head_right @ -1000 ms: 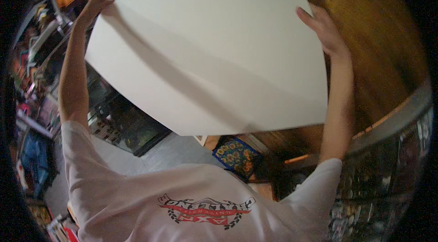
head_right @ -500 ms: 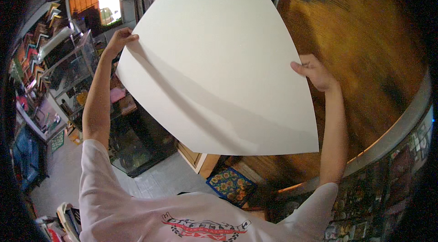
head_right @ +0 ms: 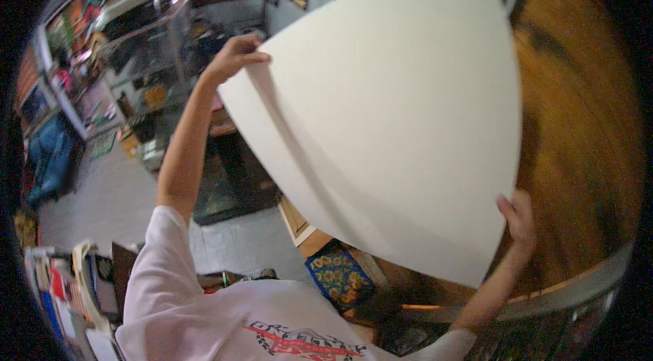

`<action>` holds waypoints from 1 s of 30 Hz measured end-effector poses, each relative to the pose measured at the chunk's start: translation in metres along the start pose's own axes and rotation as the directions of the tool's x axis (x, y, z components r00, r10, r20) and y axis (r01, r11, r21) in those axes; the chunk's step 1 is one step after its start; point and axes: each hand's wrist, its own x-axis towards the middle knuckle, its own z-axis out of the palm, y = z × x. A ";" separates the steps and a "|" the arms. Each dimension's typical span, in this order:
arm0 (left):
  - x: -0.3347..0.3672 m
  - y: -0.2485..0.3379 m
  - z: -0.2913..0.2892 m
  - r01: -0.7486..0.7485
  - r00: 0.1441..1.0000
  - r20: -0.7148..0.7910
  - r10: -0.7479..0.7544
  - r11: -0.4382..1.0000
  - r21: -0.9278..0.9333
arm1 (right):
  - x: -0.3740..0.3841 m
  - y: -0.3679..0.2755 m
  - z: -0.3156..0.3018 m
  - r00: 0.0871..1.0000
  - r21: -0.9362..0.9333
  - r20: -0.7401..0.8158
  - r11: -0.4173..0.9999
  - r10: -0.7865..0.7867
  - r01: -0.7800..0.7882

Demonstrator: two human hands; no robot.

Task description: The person selects a large white board from a stack, carries it to a workbench, and uses a tape measure and pencil to mark dimensions. They then use a utility knife to cut the board along the marked lines.

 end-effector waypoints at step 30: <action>-0.501 -0.173 0.083 0.503 0.183 -0.667 -0.722 0.652 -0.567 | -0.034 -0.346 0.534 0.390 0.495 0.574 0.684 -0.720 0.536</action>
